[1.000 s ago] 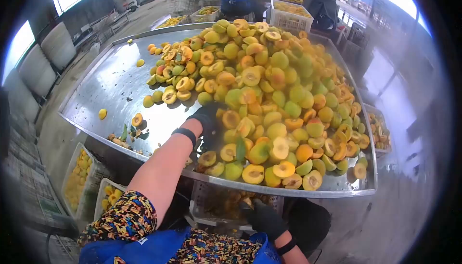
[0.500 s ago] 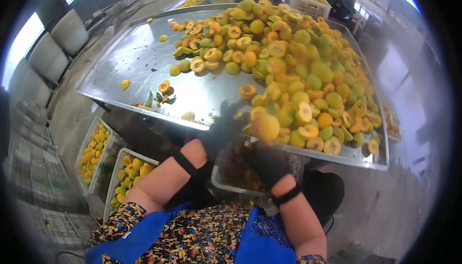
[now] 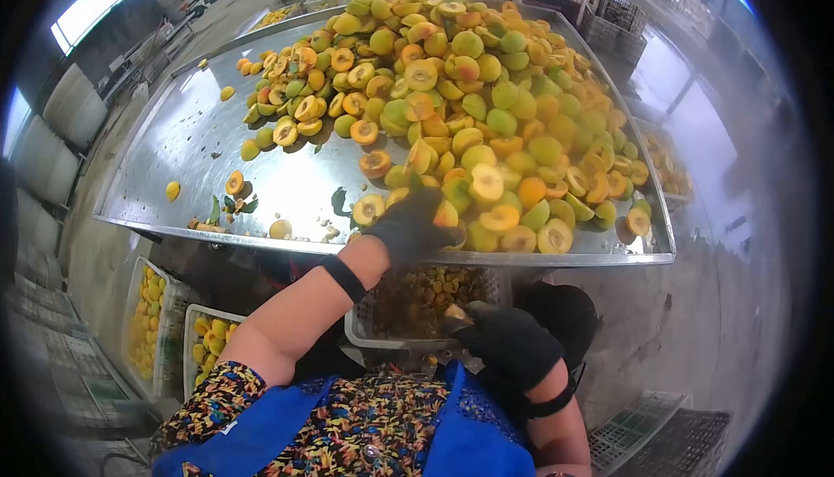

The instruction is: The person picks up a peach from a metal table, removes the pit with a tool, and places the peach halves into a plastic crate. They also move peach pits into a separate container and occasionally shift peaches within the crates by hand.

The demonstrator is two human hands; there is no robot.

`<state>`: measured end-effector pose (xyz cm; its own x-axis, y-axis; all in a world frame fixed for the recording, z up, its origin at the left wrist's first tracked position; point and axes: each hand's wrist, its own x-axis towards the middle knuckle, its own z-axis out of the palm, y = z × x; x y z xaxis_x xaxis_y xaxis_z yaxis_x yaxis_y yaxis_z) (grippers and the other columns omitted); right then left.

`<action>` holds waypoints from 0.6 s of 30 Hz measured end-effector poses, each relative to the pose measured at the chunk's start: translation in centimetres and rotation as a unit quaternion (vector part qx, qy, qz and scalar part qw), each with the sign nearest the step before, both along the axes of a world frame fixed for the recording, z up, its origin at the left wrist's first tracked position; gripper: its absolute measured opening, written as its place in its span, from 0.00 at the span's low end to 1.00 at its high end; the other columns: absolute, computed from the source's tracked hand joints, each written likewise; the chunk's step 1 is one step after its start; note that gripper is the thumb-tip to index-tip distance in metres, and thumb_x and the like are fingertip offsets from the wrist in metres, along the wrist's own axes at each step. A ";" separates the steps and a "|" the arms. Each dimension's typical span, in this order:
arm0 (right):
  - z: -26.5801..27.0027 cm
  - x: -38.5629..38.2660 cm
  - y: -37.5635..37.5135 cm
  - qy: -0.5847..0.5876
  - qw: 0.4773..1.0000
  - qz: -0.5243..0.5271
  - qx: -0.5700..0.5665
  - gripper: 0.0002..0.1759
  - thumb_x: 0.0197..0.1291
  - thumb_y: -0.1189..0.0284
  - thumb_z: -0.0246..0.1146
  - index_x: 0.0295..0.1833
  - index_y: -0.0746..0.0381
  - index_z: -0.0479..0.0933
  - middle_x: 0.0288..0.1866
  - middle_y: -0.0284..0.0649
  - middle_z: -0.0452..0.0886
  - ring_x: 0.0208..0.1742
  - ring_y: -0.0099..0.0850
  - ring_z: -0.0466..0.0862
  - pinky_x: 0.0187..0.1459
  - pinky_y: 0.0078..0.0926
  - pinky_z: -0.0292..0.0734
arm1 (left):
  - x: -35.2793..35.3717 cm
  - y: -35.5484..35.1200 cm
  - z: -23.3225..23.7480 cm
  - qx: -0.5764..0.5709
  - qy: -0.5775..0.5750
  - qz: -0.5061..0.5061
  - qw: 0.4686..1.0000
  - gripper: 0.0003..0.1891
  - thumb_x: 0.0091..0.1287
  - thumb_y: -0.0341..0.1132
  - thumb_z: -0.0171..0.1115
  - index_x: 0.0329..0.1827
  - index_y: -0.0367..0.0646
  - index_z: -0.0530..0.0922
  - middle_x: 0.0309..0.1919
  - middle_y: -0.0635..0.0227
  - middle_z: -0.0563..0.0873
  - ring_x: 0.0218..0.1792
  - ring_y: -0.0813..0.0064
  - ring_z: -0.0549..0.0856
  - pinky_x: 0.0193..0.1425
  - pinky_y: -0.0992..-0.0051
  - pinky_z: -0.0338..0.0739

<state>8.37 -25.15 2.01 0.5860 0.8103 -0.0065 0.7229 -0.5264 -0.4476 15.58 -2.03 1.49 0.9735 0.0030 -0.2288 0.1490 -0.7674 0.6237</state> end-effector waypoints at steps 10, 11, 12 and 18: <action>1.7 1.1 4.0 0.506 0.715 -0.256 0.409 0.30 0.69 0.47 0.49 0.56 0.65 0.72 0.26 0.31 0.77 0.22 0.20 0.75 0.23 0.17 0.69 | -7.7 2.9 1.3 -0.275 -0.256 -0.080 0.923 0.30 0.56 0.40 0.68 0.62 0.43 0.71 0.57 0.55 0.77 0.59 0.59 0.76 0.63 0.65 0.71; 2.4 0.7 5.2 0.564 0.667 -0.246 0.421 0.30 0.69 0.47 0.49 0.57 0.64 0.72 0.28 0.31 0.78 0.23 0.20 0.76 0.23 0.16 0.70 | -8.9 3.1 2.3 -0.241 -0.328 -0.122 0.905 0.30 0.56 0.39 0.69 0.62 0.42 0.71 0.58 0.55 0.76 0.61 0.60 0.75 0.64 0.65 0.69; 3.7 -0.2 6.9 0.619 0.617 -0.235 0.426 0.30 0.69 0.47 0.49 0.57 0.63 0.72 0.30 0.31 0.79 0.25 0.20 0.77 0.23 0.16 0.70 | -10.0 3.3 3.5 -0.135 -0.367 -0.167 0.905 0.31 0.57 0.38 0.69 0.64 0.42 0.70 0.61 0.55 0.73 0.62 0.60 0.73 0.65 0.64 0.69; 6.1 -4.1 11.9 0.714 0.462 -0.187 0.491 0.29 0.68 0.47 0.50 0.62 0.57 0.69 0.43 0.34 0.82 0.35 0.23 0.82 0.30 0.14 0.75 | -15.6 2.8 5.4 -0.179 -0.479 -0.057 0.858 0.40 0.60 0.44 0.69 0.72 0.46 0.58 0.73 0.57 0.55 0.69 0.57 0.64 0.70 0.63 0.63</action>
